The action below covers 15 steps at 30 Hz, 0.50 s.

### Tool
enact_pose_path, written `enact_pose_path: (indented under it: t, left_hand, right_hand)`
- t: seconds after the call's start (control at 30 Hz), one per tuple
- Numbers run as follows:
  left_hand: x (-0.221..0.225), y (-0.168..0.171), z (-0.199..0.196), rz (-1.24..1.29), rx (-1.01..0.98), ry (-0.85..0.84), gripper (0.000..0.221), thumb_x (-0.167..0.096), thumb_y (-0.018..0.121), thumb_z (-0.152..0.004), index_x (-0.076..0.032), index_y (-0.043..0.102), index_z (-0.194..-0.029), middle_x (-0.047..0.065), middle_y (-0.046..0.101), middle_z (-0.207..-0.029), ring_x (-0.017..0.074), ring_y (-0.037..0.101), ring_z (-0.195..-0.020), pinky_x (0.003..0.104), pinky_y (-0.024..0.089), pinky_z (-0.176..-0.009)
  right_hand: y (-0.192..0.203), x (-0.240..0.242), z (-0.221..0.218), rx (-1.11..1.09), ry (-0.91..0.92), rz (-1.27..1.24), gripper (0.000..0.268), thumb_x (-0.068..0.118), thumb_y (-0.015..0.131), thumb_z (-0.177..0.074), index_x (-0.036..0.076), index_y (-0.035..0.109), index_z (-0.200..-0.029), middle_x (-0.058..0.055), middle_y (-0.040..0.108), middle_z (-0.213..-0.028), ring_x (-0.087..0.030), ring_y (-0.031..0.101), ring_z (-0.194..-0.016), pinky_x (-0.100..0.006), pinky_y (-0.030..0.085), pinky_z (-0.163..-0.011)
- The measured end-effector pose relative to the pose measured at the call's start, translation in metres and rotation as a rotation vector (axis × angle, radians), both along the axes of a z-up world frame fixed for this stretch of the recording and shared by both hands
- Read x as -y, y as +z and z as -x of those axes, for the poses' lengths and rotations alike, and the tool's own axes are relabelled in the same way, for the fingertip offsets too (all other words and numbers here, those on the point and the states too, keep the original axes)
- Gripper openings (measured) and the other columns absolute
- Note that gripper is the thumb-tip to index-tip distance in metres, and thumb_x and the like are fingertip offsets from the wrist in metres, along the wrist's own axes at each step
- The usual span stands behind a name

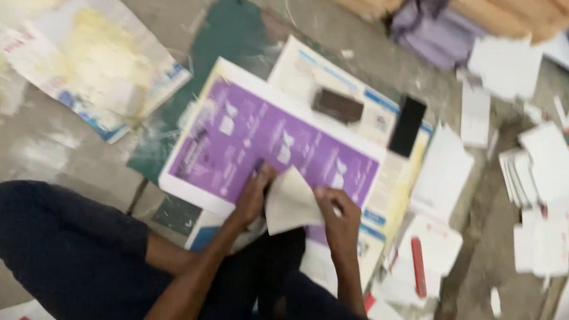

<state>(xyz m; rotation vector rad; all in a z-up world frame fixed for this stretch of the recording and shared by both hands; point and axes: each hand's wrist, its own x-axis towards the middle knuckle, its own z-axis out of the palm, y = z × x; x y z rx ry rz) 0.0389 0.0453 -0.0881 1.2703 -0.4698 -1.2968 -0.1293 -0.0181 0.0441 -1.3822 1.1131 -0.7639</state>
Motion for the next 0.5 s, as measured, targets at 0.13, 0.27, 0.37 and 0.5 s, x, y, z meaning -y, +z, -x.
enact_pose_path:
  t: [0.13,0.27,0.37,0.5]
  left_hand:
    - [0.003,0.018,0.013,0.135,0.082,0.092,0.064,-0.053,0.026,-0.109,-0.001,0.063,-0.117,0.013,0.063,-0.111,0.0217,0.06,-0.105,0.037,0.048,-0.095]
    - [-0.005,0.012,0.046,0.151,0.064,0.142,0.056,-0.048,0.032,-0.108,-0.002,0.065,-0.11,0.009,0.064,-0.107,0.0186,0.06,-0.105,0.035,0.047,-0.097]
    - [0.019,0.036,0.009,0.165,0.079,0.185,0.055,-0.046,0.035,-0.107,-0.001,0.067,-0.105,0.006,0.067,-0.103,0.0179,0.062,-0.102,0.034,0.048,-0.095]
    - [0.002,0.047,0.009,-0.039,-0.352,0.007,0.055,-0.048,0.031,-0.106,-0.008,0.069,-0.098,0.005,0.067,-0.091,0.0175,0.065,-0.086,0.035,0.053,-0.083]
  right_hand:
    - [-0.01,0.005,0.002,0.028,-0.034,-0.084,0.017,0.023,0.071,-0.094,0.006,0.072,-0.095,-0.004,0.069,-0.094,-0.013,0.063,-0.08,-0.028,0.051,-0.063]
    - [0.027,-0.006,-0.01,-0.117,-0.083,-0.2,0.025,0.03,0.074,-0.093,0.005,0.073,-0.092,-0.005,0.067,-0.089,-0.011,0.061,-0.073,-0.027,0.053,-0.051]
    - [0.004,0.003,-0.01,-0.135,-0.142,-0.216,0.027,0.032,0.074,-0.089,0.005,0.072,-0.092,-0.006,0.067,-0.094,-0.012,0.064,-0.077,-0.032,0.058,-0.053]
    - [0.045,-0.008,-0.001,-0.271,0.186,0.153,0.041,0.031,0.082,-0.08,0.002,0.07,-0.105,-0.012,0.069,-0.101,-0.021,0.066,-0.087,-0.04,0.056,-0.07]
